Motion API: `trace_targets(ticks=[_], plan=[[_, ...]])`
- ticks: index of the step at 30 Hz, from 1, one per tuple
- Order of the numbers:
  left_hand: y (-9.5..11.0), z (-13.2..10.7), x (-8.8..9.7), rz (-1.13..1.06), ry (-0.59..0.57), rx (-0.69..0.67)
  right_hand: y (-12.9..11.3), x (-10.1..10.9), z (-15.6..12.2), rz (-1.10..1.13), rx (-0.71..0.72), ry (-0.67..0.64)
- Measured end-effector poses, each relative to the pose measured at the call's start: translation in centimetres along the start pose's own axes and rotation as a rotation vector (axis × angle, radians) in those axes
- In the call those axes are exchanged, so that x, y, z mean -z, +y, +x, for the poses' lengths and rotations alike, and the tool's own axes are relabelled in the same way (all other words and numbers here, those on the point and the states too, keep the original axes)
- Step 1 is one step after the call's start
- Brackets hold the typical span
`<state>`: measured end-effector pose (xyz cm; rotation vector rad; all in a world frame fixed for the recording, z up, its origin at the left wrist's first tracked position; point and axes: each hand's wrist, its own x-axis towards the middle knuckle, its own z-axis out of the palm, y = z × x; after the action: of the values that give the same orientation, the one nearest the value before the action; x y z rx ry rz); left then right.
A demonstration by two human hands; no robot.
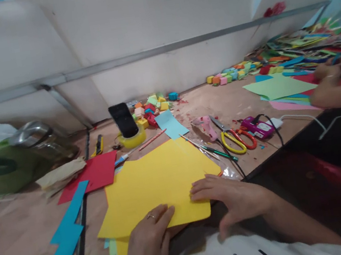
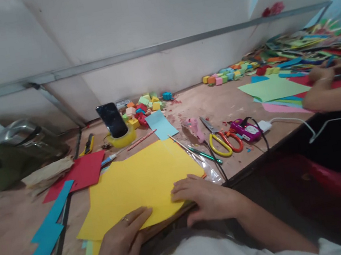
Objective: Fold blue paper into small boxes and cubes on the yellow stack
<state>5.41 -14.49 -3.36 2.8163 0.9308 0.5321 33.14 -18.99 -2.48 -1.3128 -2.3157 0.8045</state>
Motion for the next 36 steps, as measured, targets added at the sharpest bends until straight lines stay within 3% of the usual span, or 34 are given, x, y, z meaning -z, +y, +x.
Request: trace_targets(ticks=[4,9,13,18,21,24,28,32,36], plan=[[0.6,-0.5,0.9,-0.107,0.004,0.094,0.0,0.0,0.0,-0.101,-0.002,0.184],[1.7,-0.9,1.8,-0.19,0.107,0.162,-3.9,-0.4,0.3,-0.282,0.156,0.297],[1.5,-1.7,1.3,-0.342,0.166,0.146,-4.8,-0.8,0.1,-0.254,0.26,0.252],[-0.1,-4.1,-0.1,-0.554,0.17,0.269,-0.5,0.1,-1.5,-0.049,0.161,0.17],[-0.3,-4.7,0.3,-0.651,0.101,0.336,0.6,1.1,-1.7,0.101,0.003,0.182],[0.0,-4.1,1.3,-0.684,0.118,0.468,-0.2,1.7,-0.3,0.153,-0.186,0.251],[-0.3,-2.7,2.1,-0.501,0.241,0.682,-0.9,1.9,2.9,0.039,-0.341,0.315],[-1.4,-2.2,2.5,-0.45,0.175,0.75,1.2,1.8,4.5,0.001,-0.331,0.332],[-2.0,-2.5,2.6,-0.506,0.131,0.769,3.8,2.6,2.8,0.041,-0.45,0.535]])
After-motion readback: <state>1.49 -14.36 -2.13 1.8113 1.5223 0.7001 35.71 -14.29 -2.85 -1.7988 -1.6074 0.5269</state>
